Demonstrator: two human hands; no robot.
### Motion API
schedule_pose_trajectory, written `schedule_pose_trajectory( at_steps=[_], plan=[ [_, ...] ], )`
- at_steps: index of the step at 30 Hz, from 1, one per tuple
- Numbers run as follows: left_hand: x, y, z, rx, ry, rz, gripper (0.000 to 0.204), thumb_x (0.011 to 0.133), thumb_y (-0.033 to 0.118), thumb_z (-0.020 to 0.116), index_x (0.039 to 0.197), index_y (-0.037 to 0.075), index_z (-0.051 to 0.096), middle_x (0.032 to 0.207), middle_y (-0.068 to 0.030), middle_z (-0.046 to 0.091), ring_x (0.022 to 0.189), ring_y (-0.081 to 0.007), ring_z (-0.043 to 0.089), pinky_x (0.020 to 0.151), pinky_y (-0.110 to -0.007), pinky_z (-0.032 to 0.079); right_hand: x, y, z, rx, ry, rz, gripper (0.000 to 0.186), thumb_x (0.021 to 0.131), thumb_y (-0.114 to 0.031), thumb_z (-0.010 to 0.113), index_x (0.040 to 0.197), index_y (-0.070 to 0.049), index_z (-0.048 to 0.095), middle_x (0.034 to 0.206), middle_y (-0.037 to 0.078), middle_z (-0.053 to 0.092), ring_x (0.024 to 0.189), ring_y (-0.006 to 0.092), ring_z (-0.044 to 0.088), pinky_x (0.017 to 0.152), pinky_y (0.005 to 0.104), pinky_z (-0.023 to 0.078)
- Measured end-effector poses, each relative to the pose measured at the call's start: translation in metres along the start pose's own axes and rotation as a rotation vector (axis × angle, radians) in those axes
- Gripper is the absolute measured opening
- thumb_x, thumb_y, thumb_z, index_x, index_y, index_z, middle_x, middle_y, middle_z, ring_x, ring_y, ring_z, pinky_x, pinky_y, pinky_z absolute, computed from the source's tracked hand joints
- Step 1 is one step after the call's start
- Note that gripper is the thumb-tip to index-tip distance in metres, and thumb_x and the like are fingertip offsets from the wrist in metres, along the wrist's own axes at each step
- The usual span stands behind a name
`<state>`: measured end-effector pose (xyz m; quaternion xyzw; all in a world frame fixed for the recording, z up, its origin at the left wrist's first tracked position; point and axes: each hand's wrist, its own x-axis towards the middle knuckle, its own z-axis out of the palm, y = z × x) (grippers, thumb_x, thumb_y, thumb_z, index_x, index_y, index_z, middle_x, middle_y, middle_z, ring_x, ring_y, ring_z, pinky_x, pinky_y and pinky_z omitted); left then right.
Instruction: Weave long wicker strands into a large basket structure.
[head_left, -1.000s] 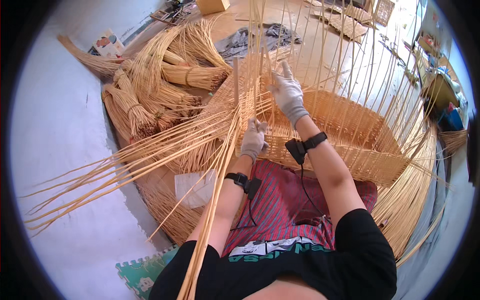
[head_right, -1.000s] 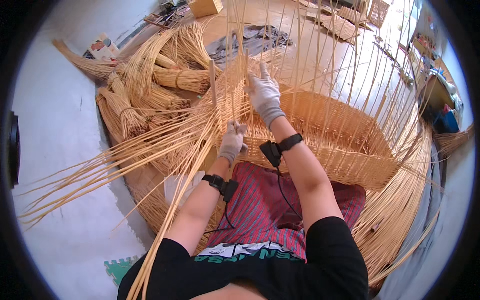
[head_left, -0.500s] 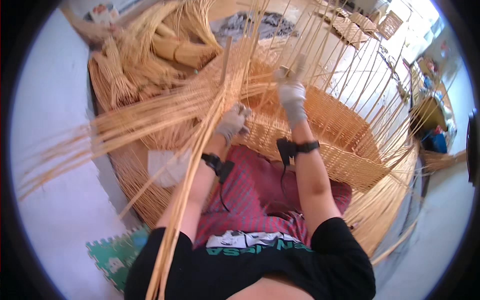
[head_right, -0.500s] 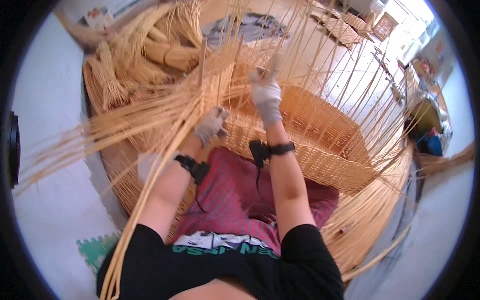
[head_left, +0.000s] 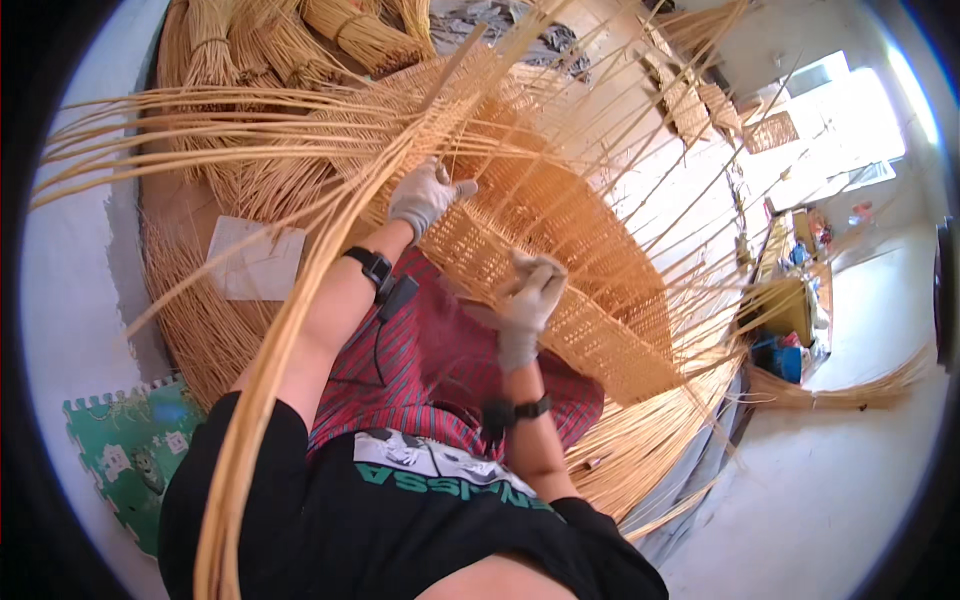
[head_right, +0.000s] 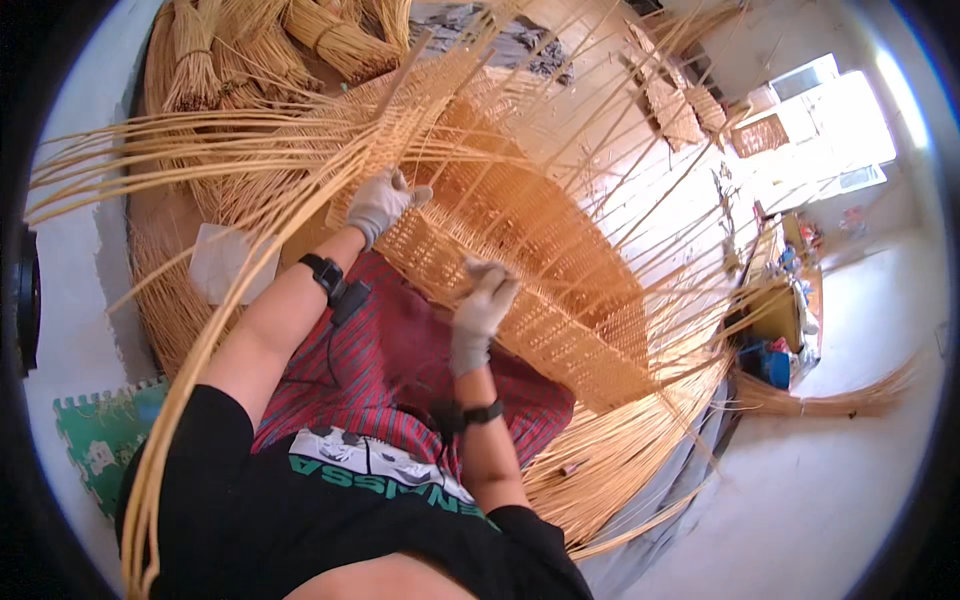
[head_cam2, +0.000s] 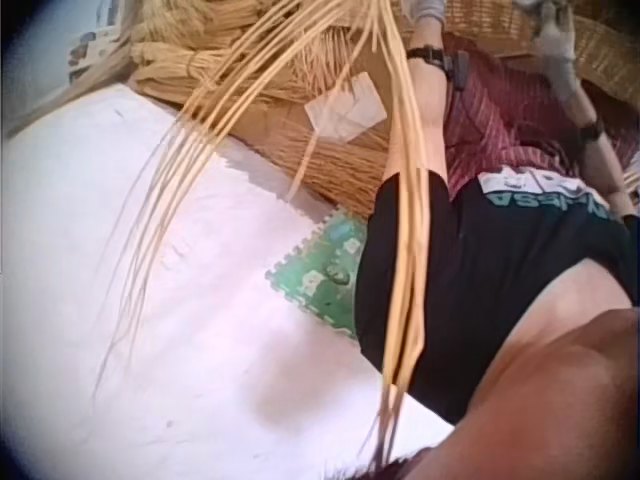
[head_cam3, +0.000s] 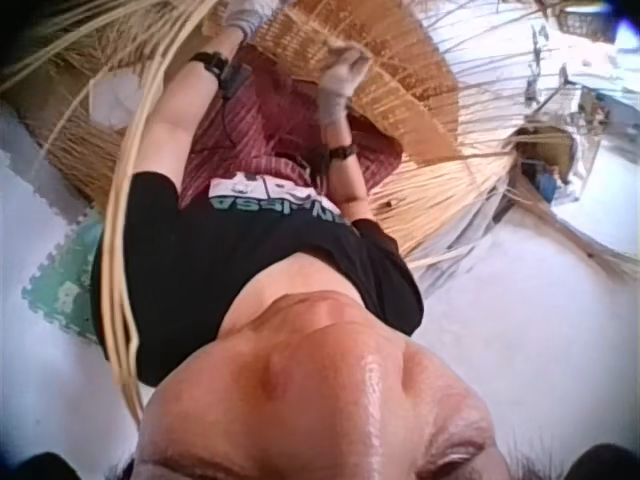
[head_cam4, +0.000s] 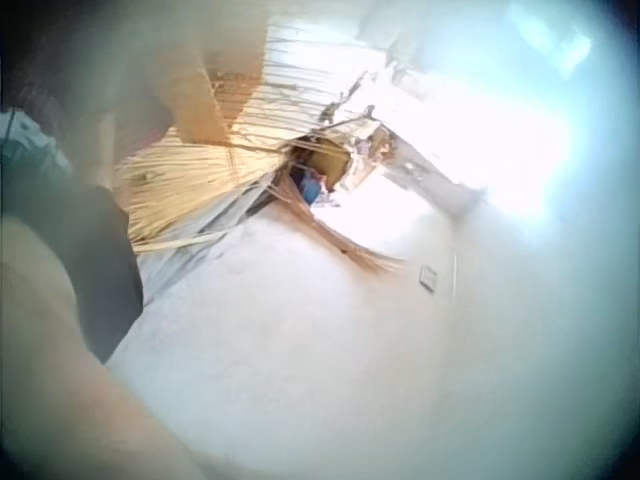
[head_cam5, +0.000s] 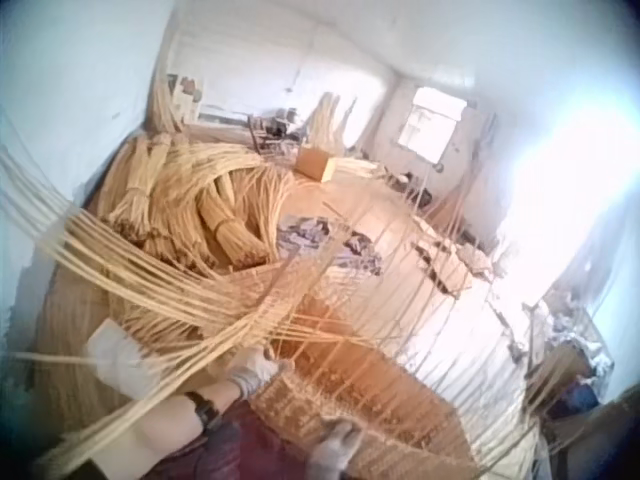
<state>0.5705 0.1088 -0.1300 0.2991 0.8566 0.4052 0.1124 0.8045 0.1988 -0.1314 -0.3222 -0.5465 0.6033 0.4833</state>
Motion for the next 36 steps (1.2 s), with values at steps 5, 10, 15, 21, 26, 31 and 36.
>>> schedule_pose_trajectory(
  at_steps=[5,10,15,21,26,31,36],
  plan=[
    [-0.024,0.027,-0.005,-0.431,0.204,0.271,0.041,0.1,0.042,0.06,0.122,0.008,0.059,0.12,-0.0122,0.063,0.107,-0.0309,0.062,0.094,-0.04,0.05,-0.006,0.012,-0.064,0.12,0.118,-0.044,0.014,0.097,-0.004,0.067,0.108,-0.011,0.061,0.101,0.006,0.072,0.085,0.0156,0.071,0.054,0.0217,0.05],
    [-0.039,0.063,0.011,0.139,-0.363,-0.006,0.052,0.097,0.054,0.058,0.127,0.012,0.066,0.126,-0.0164,0.067,0.11,-0.0378,0.067,0.097,-0.045,0.051,0.031,-0.025,-0.015,-0.108,0.14,0.127,0.02,0.099,-0.006,0.064,0.115,-0.011,0.054,0.105,0.012,0.071,0.086,0.0175,0.071,0.054,0.0284,0.055],
    [-0.025,0.059,0.015,0.034,-0.321,-0.112,0.056,0.094,0.062,0.059,0.102,0.009,0.075,0.102,-0.0188,0.074,0.1,-0.0344,0.071,0.089,-0.047,0.053,0.117,-0.065,0.051,-1.062,-0.219,-0.803,0.069,0.098,-0.007,0.057,0.159,-0.007,0.024,0.132,0.016,0.063,0.106,0.0236,0.066,0.095,0.0351,0.052],
    [-0.011,0.045,0.024,-0.022,-0.495,-0.15,0.053,0.087,0.06,0.071,0.097,0.008,0.071,0.092,-0.0154,0.074,0.091,-0.0343,0.07,0.085,-0.044,0.053,-0.013,-0.027,-0.041,-0.116,0.177,0.231,0.043,0.105,-0.019,0.052,0.146,-0.009,0.048,0.107,0.012,0.068,0.094,0.0219,0.069,0.081,0.0328,0.056],
    [0.002,0.042,0.026,-0.065,-0.544,-0.186,0.051,0.085,0.055,0.077,0.092,0.006,0.066,0.082,-0.0093,0.07,0.063,-0.0178,0.068,0.056,-0.037,0.058,0.001,-0.017,0.005,-0.757,-0.304,-0.46,0.05,0.1,-0.023,0.056,0.144,-0.003,0.048,0.12,0.025,0.066,0.11,0.0454,0.063,0.094,0.0484,0.052],
    [0.011,0.026,0.031,-0.145,-0.535,-0.2,0.052,0.085,0.056,0.077,0.094,0.006,0.066,0.086,-0.0083,0.068,0.062,-0.0192,0.069,0.054,-0.038,0.062,0.092,-0.009,0.055,-1.362,-0.548,0.119,0.048,0.1,-0.039,0.042,0.118,-0.006,0.072,0.123,0.024,0.068,0.119,0.0398,0.063,0.098,0.0476,0.052],
    [0.008,0.014,0.04,0.037,-0.454,-0.093,0.057,0.086,0.064,0.07,0.098,0.009,0.068,0.084,-0.0108,0.072,0.067,-0.0194,0.07,0.067,-0.034,0.056,0.114,-0.006,0.084,-1.607,-0.786,0.21,0.03,0.094,-0.021,0.057,0.112,-0.007,0.076,0.123,0.015,0.071,0.112,0.0335,0.069,0.091,0.0466,0.057]
  ],
)
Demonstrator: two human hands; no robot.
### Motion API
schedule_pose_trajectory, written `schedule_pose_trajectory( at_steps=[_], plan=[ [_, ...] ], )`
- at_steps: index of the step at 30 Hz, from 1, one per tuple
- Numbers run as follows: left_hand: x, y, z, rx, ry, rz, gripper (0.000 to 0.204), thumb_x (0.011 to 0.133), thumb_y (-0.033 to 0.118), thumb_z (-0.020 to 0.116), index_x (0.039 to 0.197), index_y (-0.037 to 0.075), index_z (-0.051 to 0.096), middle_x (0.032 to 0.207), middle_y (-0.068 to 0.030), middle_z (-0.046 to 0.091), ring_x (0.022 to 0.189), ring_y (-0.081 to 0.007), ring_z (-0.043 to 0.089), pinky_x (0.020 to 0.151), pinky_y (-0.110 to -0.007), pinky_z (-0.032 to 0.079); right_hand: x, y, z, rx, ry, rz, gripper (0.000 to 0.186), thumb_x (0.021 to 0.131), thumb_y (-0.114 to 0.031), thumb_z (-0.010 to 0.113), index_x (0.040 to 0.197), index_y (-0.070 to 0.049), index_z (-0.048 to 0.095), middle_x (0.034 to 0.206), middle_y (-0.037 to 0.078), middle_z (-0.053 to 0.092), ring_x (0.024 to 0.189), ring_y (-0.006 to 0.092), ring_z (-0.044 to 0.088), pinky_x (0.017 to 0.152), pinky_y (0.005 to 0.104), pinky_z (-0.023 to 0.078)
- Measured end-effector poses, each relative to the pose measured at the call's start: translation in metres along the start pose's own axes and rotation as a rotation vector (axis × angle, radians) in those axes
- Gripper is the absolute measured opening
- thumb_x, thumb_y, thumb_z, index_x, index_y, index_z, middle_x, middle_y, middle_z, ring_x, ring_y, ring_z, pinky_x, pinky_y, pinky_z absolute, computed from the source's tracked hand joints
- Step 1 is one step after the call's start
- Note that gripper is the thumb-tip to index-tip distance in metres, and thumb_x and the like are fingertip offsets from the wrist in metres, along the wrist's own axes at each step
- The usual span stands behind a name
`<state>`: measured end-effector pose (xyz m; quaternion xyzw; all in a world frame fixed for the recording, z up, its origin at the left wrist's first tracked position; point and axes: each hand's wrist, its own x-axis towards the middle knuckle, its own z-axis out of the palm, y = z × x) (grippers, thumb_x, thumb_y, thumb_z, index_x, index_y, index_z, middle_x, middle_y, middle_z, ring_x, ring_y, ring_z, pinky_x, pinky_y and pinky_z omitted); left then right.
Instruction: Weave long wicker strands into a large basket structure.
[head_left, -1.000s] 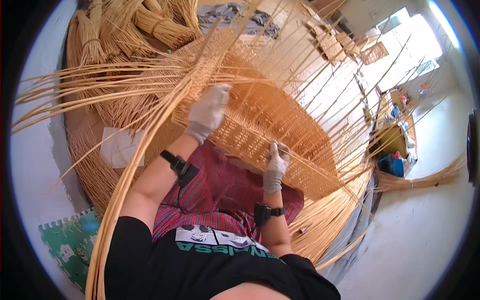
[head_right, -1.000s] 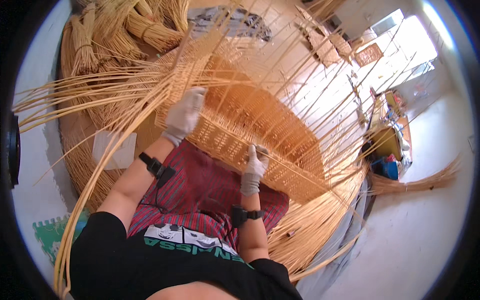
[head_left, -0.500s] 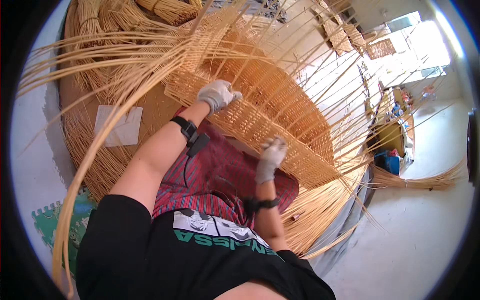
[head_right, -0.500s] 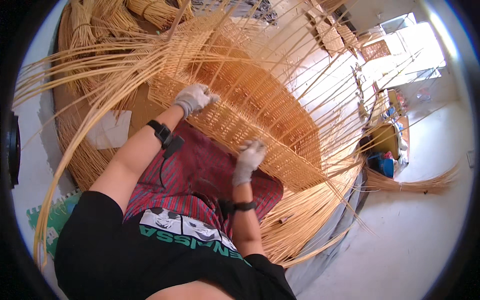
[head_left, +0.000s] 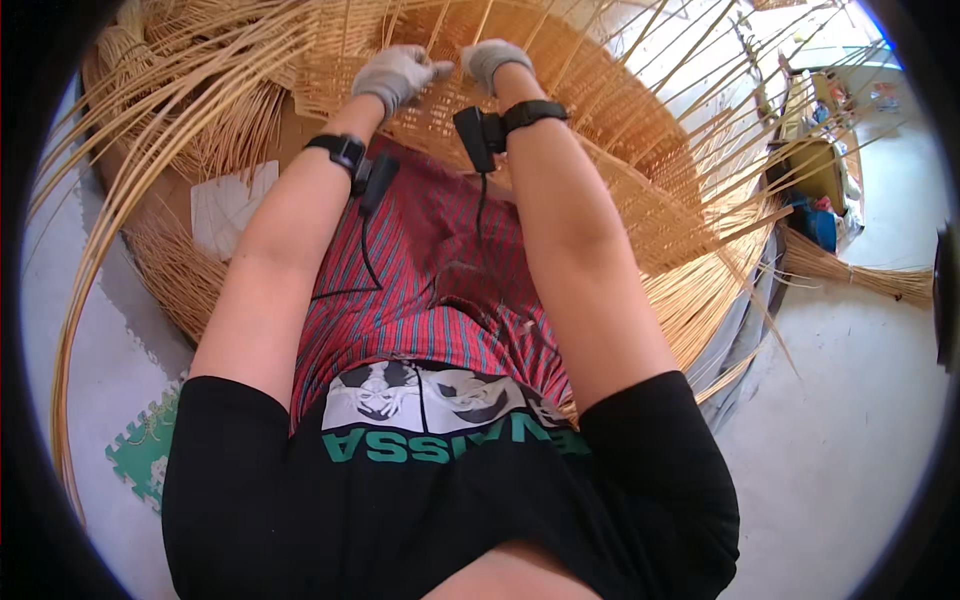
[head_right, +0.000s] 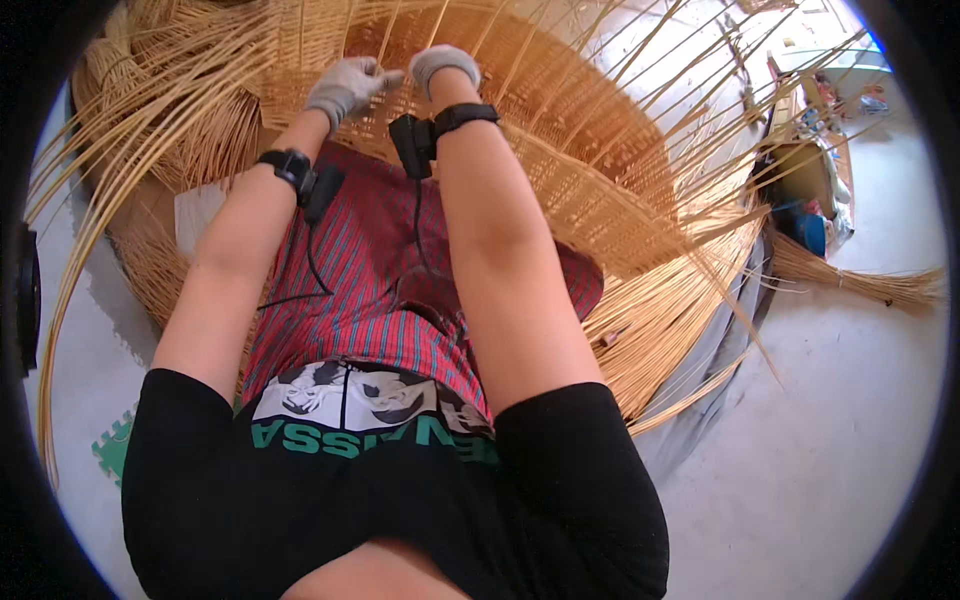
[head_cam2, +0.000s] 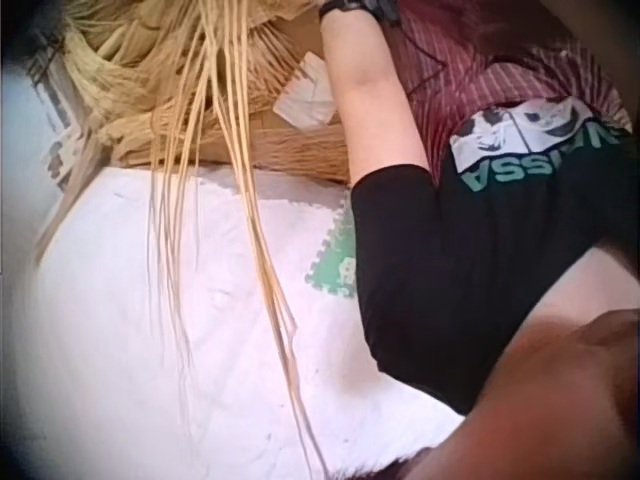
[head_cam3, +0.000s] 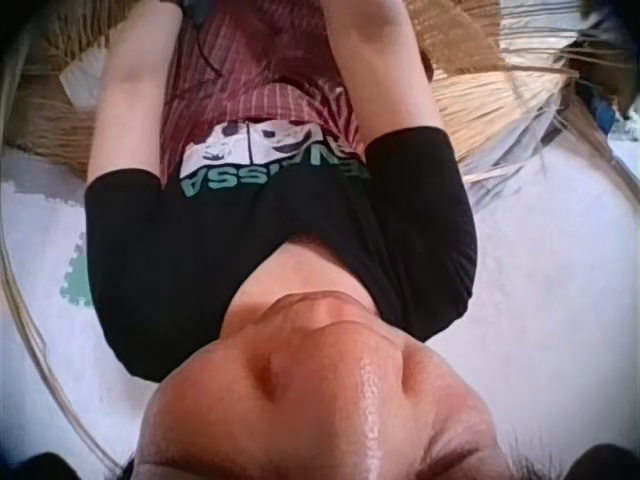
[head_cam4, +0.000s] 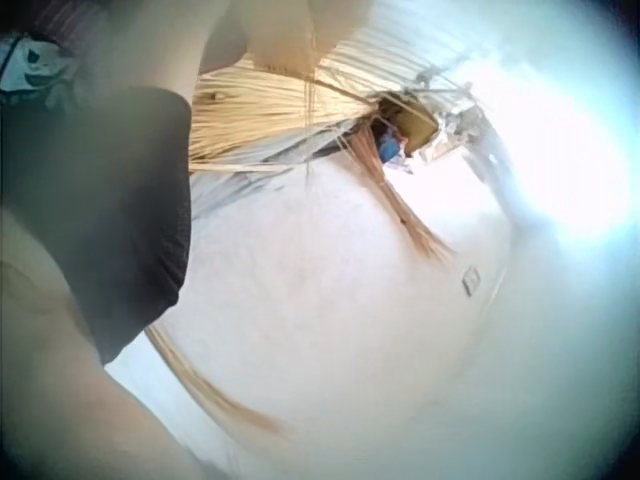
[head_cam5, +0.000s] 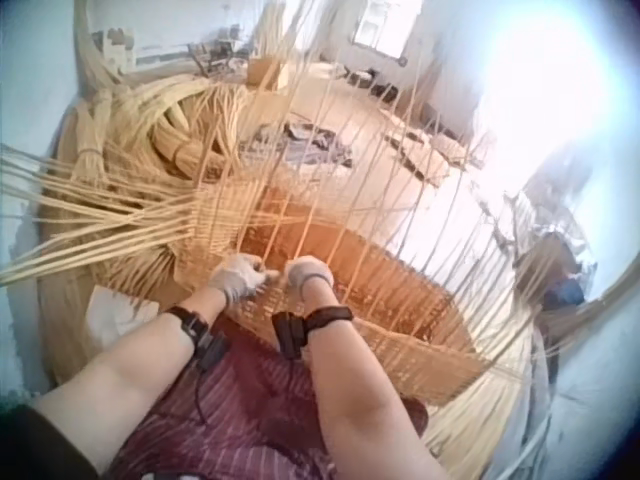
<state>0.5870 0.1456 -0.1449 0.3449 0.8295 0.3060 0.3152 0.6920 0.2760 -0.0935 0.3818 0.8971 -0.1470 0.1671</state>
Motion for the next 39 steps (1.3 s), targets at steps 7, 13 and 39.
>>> schedule_pose_trajectory(
  at_steps=[7,13,39],
  plan=[
    [-0.07,0.018,0.018,-0.038,0.675,0.438,0.056,0.09,0.028,0.076,0.138,0.016,0.05,0.136,-0.0132,0.062,0.1,-0.0309,0.07,0.087,-0.041,0.055,-0.081,0.036,0.077,0.923,0.676,-0.595,0.038,0.101,-0.013,0.058,0.136,-0.002,0.056,0.118,0.013,0.072,0.113,0.0245,0.067,0.097,0.0338,0.052],
    [-0.058,0.082,0.042,-0.195,-0.243,0.323,0.062,0.102,0.035,0.061,0.155,0.022,0.031,0.129,-0.0131,0.067,0.077,-0.0233,0.072,0.075,-0.036,0.06,-0.185,0.137,0.142,1.598,0.881,0.068,0.032,0.096,-0.008,0.069,0.127,-0.007,0.06,0.115,0.006,0.065,0.1,0.0134,0.063,0.082,0.0283,0.055],
    [-0.036,0.074,0.066,-0.662,-0.317,0.047,0.026,0.105,0.037,0.055,0.113,0.012,0.053,0.092,-0.0045,0.064,0.063,-0.0205,0.073,0.049,-0.033,0.06,-0.054,0.078,-0.044,0.436,0.879,-0.156,0.104,0.086,-0.008,0.071,0.163,-0.02,0.003,0.149,0.034,0.042,0.131,0.0461,0.052,0.1,0.0469,0.051]
  ],
)
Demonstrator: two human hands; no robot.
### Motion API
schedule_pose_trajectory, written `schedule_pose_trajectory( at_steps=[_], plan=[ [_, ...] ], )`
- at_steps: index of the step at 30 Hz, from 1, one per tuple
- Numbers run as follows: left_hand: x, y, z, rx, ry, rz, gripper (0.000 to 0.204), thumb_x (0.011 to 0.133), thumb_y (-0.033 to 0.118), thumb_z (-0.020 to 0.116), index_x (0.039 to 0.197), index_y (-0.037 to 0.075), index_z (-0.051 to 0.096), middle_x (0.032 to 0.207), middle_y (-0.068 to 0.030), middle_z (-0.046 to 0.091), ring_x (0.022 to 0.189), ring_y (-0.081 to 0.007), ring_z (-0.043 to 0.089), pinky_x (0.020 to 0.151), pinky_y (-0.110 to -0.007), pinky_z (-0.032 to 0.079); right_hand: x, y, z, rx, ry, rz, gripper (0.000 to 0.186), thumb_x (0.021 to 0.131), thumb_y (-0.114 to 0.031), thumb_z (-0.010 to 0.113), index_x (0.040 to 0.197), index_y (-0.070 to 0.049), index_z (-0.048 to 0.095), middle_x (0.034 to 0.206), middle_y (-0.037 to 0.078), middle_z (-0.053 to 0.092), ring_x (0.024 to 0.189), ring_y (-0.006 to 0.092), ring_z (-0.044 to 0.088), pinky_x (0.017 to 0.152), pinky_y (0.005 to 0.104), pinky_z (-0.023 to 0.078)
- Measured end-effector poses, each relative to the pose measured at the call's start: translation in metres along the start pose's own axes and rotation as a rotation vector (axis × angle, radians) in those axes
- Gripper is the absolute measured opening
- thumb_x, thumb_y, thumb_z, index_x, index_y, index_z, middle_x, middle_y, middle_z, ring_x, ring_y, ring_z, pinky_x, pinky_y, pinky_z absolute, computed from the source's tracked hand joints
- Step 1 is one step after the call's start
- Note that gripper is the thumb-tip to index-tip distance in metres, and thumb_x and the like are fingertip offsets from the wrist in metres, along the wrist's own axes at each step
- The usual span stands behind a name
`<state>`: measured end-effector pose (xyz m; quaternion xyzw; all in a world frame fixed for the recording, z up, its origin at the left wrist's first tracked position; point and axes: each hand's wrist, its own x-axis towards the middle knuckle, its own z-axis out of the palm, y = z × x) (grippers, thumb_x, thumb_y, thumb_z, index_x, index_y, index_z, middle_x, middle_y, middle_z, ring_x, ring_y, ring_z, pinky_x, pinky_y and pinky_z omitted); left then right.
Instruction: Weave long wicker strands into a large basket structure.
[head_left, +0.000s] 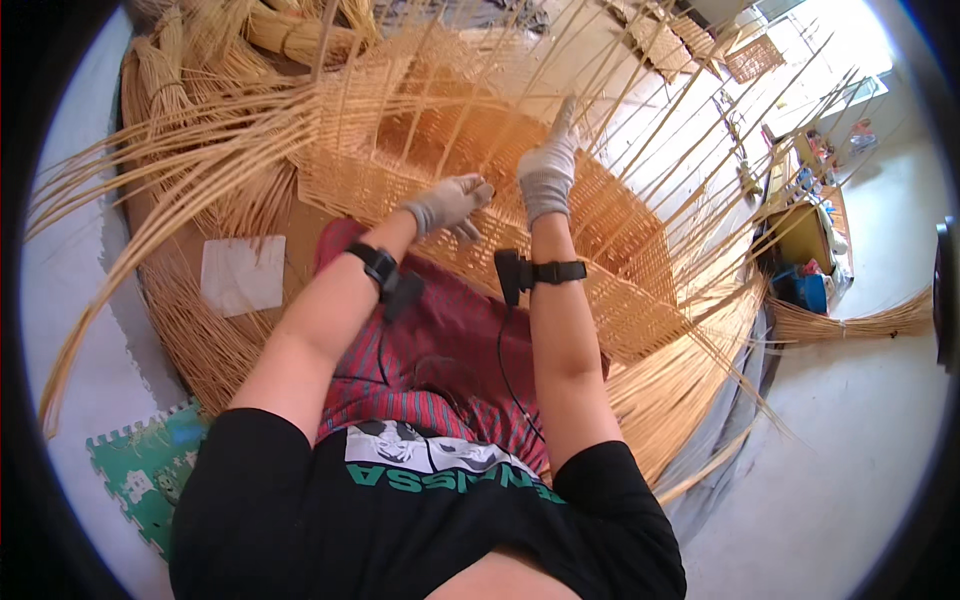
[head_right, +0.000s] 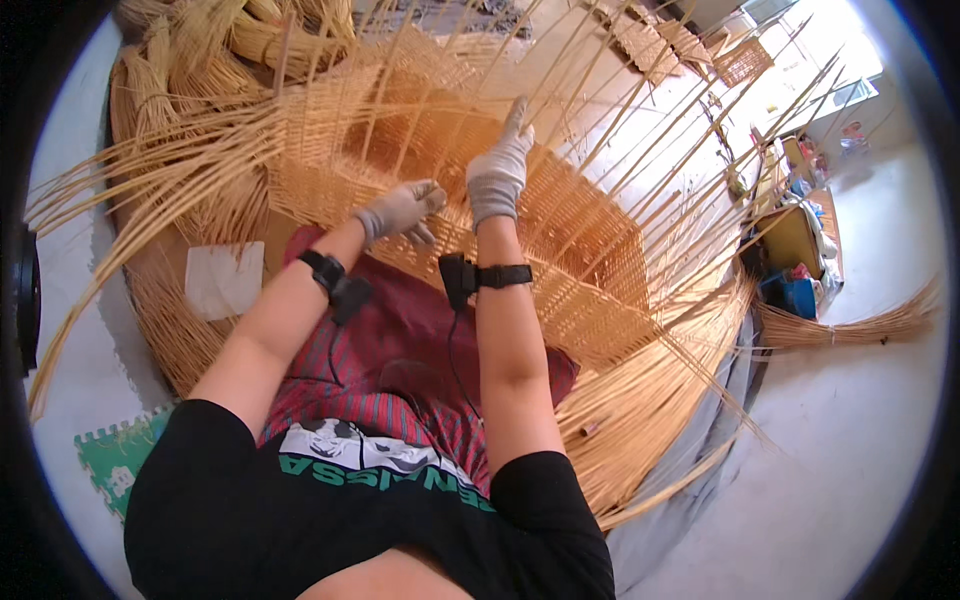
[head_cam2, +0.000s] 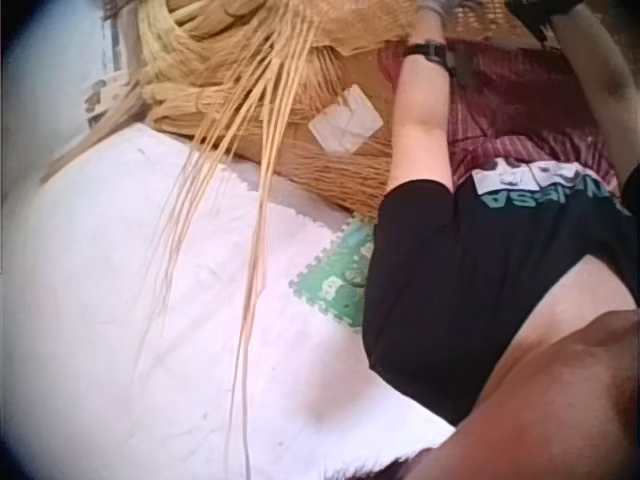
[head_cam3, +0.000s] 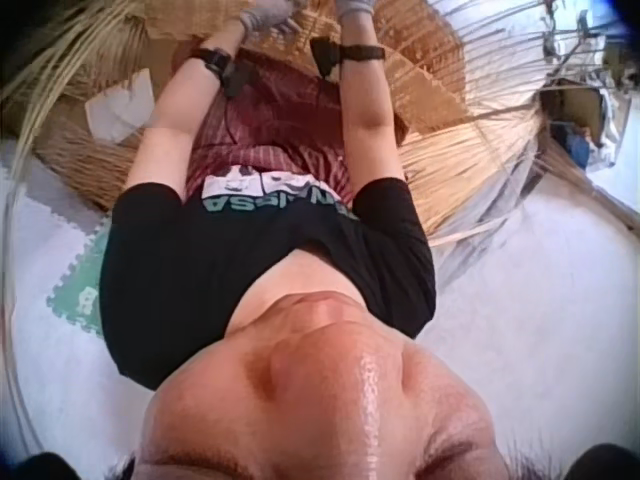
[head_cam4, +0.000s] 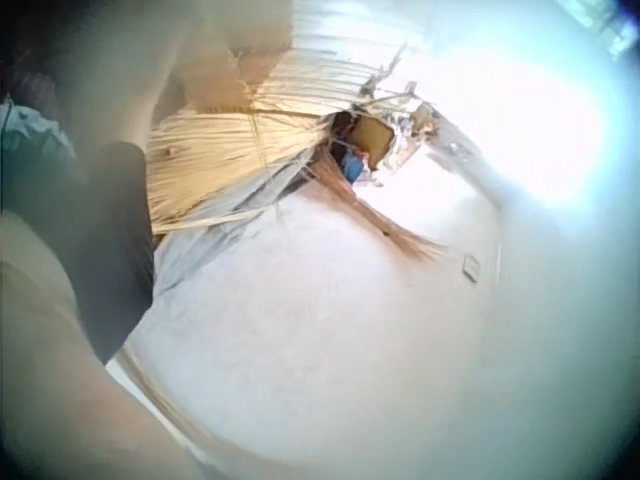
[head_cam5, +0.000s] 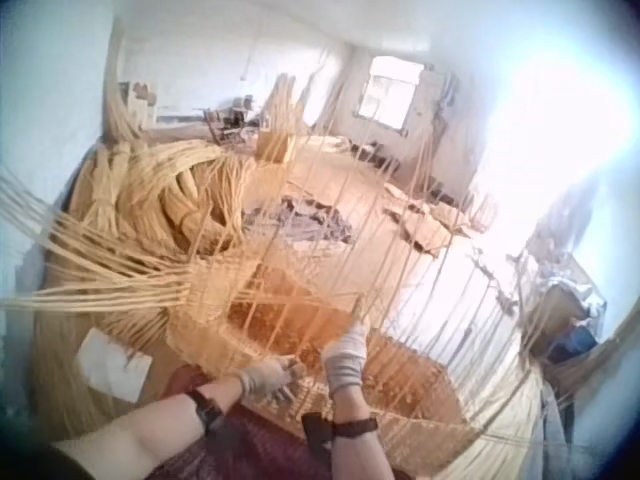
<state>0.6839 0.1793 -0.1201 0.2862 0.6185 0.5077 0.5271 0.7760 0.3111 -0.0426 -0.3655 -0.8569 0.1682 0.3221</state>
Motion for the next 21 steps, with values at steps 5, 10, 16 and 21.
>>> schedule_pose_trajectory(
  at_steps=[5,10,16,21],
  plan=[
    [0.005,0.01,0.001,0.143,-0.01,-0.097,0.03,0.098,0.033,0.067,0.109,0.007,0.057,0.091,-0.0075,0.066,0.06,-0.0203,0.071,0.05,-0.034,0.061,-0.093,0.047,-0.044,0.876,0.056,0.384,0.055,0.104,-0.008,0.052,0.151,-0.014,0.025,0.124,0.021,0.063,0.111,0.0321,0.068,0.077,0.035,0.06],
    [0.0,0.013,0.008,0.032,0.076,0.03,0.038,0.088,0.034,0.08,0.104,0.005,0.061,0.085,-0.0088,0.068,0.053,-0.0172,0.065,0.044,-0.032,0.055,-0.173,0.093,-0.042,1.082,0.16,0.401,0.014,0.108,-0.017,0.05,0.12,-0.01,0.051,0.106,0.013,0.069,0.099,0.0237,0.071,0.067,0.0295,0.06],
    [0.007,0.013,0.034,0.198,0.31,-0.132,0.061,0.074,0.055,0.086,0.095,0.006,0.056,0.07,-0.0065,0.063,0.046,-0.0132,0.058,0.039,-0.031,0.047,-0.16,0.063,-0.04,1.045,0.173,0.531,0.013,0.107,-0.013,0.051,0.117,-0.008,0.055,0.103,0.012,0.07,0.101,0.0229,0.071,0.062,0.0296,0.061],
    [-0.001,0.011,0.036,0.078,0.512,-0.003,0.051,0.084,0.047,0.081,0.106,0.006,0.062,0.103,-0.0166,0.07,0.076,-0.0266,0.071,0.07,-0.035,0.056,-0.18,0.097,-0.06,1.001,0.19,0.553,0.01,0.101,-0.008,0.062,0.111,-0.01,0.06,0.099,0.007,0.07,0.084,0.013,0.068,0.057,0.0229,0.05]
  ],
)
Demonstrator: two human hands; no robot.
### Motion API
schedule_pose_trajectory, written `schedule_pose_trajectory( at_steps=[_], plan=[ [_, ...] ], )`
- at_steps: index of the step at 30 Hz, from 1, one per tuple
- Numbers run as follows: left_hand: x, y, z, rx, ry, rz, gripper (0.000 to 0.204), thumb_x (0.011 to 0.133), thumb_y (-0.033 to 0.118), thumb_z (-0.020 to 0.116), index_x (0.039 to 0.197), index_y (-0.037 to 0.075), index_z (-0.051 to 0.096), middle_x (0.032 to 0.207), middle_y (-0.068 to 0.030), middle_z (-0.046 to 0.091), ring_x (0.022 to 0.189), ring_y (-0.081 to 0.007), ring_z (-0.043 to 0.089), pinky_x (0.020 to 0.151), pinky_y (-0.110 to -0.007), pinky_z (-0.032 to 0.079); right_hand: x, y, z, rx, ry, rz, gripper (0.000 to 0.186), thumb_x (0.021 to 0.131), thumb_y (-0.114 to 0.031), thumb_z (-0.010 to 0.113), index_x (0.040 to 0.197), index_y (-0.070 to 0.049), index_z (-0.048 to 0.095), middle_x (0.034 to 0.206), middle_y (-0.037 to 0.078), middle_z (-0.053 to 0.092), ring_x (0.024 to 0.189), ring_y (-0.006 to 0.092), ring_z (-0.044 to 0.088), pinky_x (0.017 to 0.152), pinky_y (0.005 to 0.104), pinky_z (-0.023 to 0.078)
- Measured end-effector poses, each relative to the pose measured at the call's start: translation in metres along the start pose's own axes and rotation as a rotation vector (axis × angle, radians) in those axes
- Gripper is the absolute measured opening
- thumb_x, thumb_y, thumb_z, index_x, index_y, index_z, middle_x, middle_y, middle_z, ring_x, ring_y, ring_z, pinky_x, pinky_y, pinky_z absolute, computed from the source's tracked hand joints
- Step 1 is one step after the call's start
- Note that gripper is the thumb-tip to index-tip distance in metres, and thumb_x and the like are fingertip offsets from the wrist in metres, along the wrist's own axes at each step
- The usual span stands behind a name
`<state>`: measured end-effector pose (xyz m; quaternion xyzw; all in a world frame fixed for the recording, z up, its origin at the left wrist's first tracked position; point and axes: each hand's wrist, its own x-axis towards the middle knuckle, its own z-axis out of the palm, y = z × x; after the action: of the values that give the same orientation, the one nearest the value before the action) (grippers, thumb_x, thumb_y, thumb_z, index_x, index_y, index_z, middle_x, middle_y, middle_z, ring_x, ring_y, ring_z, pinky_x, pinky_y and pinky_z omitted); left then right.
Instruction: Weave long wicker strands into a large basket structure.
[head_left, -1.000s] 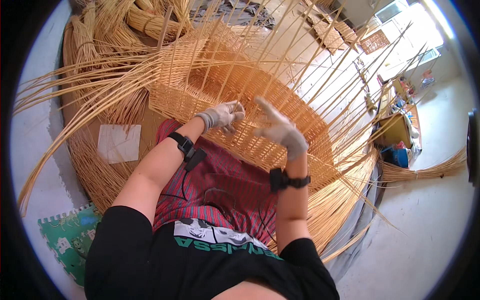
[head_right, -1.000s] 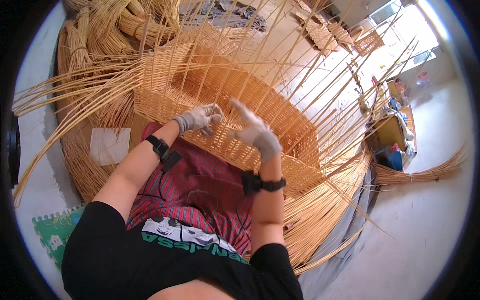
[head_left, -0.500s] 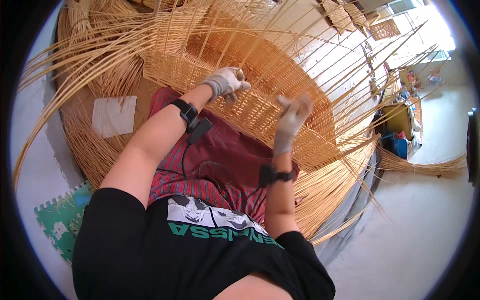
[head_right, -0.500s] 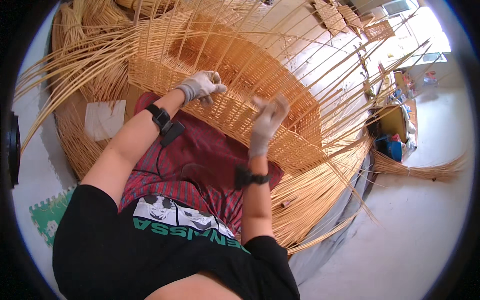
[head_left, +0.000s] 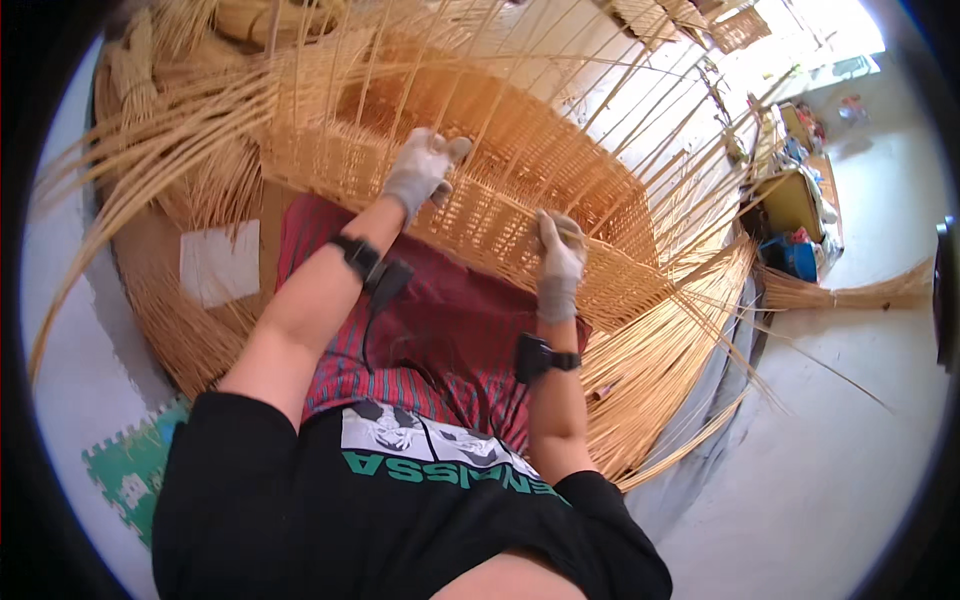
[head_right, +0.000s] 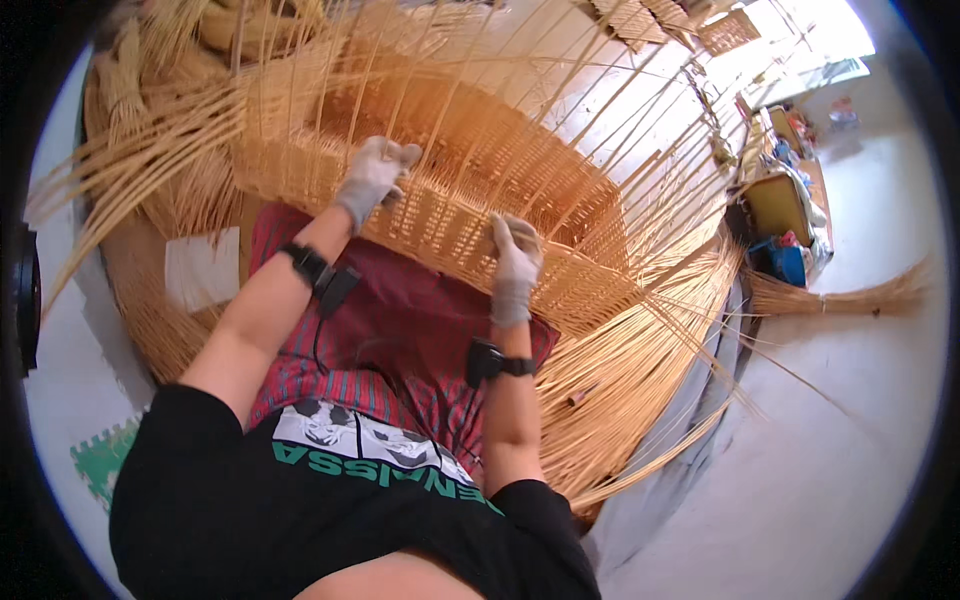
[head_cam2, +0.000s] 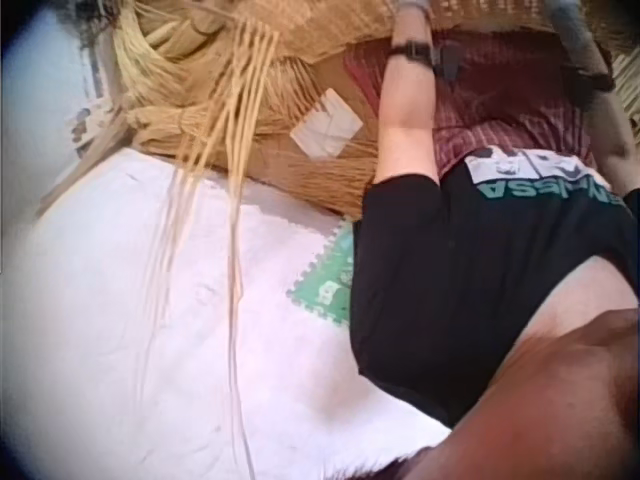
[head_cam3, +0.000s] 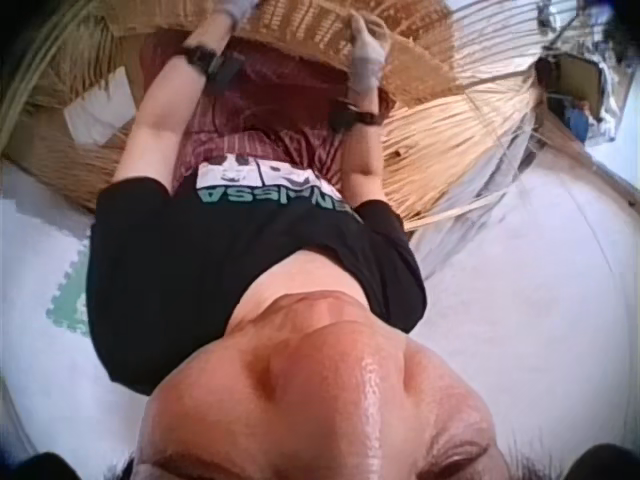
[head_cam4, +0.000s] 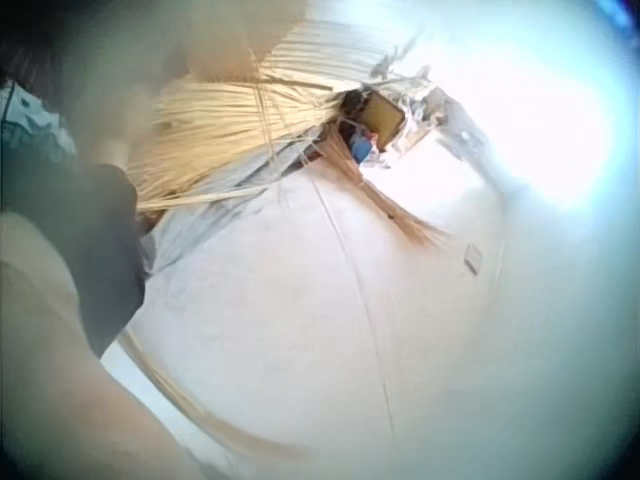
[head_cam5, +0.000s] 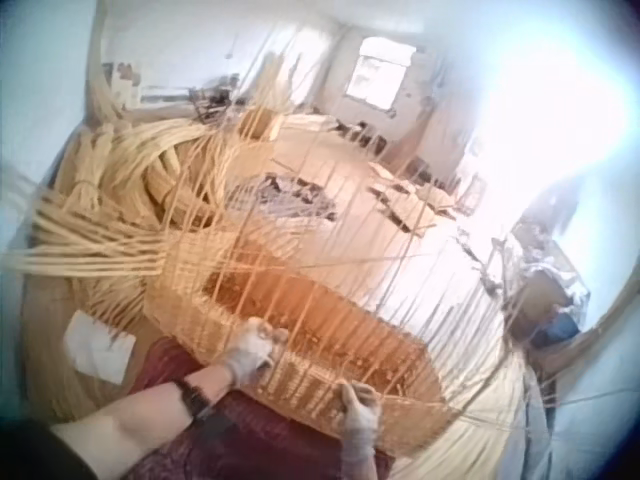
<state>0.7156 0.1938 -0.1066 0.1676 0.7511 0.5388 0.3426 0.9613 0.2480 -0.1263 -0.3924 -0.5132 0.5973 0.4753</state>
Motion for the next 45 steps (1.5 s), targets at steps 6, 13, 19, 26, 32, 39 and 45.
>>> schedule_pose_trajectory(
  at_steps=[6,13,19,26,32,39,45],
  plan=[
    [-0.042,-0.022,0.011,0.274,-0.419,1.003,0.077,0.083,0.024,0.082,0.15,0.02,0.046,0.125,-0.0176,0.061,0.111,-0.0342,0.065,0.095,-0.041,0.055,0.047,0.001,-0.001,0.093,0.121,-0.144,0.021,0.097,-0.004,0.066,0.117,-0.008,0.061,0.112,0.009,0.068,0.095,0.0152,0.067,0.074,0.0287,0.054],
    [-0.045,-0.048,0.037,0.867,-0.119,0.925,0.077,0.087,0.01,0.066,0.152,0.044,0.042,0.117,-0.0136,0.053,0.082,-0.0335,0.064,0.078,-0.045,0.057,0.085,-0.066,0.042,-0.636,-0.028,-0.629,0.037,0.102,-0.003,0.054,0.138,-0.006,0.052,0.113,0.011,0.065,0.1,0.0183,0.067,0.084,0.0313,0.057],
    [-0.029,-0.054,0.04,0.933,-0.045,0.995,0.064,0.093,0.008,0.057,0.146,0.043,0.05,0.105,-0.0107,0.055,0.081,-0.031,0.064,0.077,-0.043,0.056,-0.023,-0.017,-0.006,-0.3,0.076,-0.002,0.027,0.105,-0.009,0.051,0.131,-0.004,0.056,0.103,0.011,0.069,0.093,0.0188,0.068,0.082,0.0338,0.057],
    [-0.012,-0.052,0.04,0.947,-0.197,0.846,0.055,0.093,0.008,0.06,0.14,0.037,0.058,0.113,-0.0105,0.059,0.096,-0.0316,0.065,0.088,-0.042,0.055,0.079,-0.012,0.057,-1.471,-0.385,-0.009,0.04,0.103,-0.036,0.043,0.128,-0.015,0.067,0.13,0.017,0.066,0.117,0.0372,0.065,0.093,0.0515,0.054],
    [-0.013,-0.047,0.033,0.88,-0.18,0.819,0.062,0.081,0.004,0.073,0.138,0.028,0.061,0.135,-0.0121,0.056,0.108,-0.035,0.064,0.093,-0.042,0.053,0.115,-0.01,0.085,-1.783,-0.716,0.151,0.04,0.101,-0.032,0.05,0.135,-0.018,0.065,0.136,0.012,0.065,0.123,0.0329,0.063,0.092,0.0473,0.057],
    [-0.059,-0.025,0.062,0.382,-0.276,1.125,0.064,0.087,0.018,0.072,0.147,0.028,0.052,0.145,-0.02,0.048,0.117,-0.0373,0.061,0.102,-0.044,0.05,-0.017,0.028,-0.003,-0.178,-0.078,-0.045,0.038,0.094,-0.001,0.068,0.131,-0.004,0.058,0.121,0.01,0.066,0.101,0.017,0.067,0.088,0.0333,0.056],
    [-0.069,-0.043,0.092,0.801,-0.223,1.015,0.077,0.086,0.02,0.075,0.154,0.03,0.042,0.144,-0.0177,0.048,0.102,-0.0362,0.065,0.096,-0.048,0.051,0.074,-0.035,-0.015,-0.551,0.109,-0.581,0.04,0.098,-0.006,0.063,0.136,-0.005,0.048,0.129,0.013,0.06,0.111,0.0224,0.065,0.098,0.0358,0.055]
  ],
)
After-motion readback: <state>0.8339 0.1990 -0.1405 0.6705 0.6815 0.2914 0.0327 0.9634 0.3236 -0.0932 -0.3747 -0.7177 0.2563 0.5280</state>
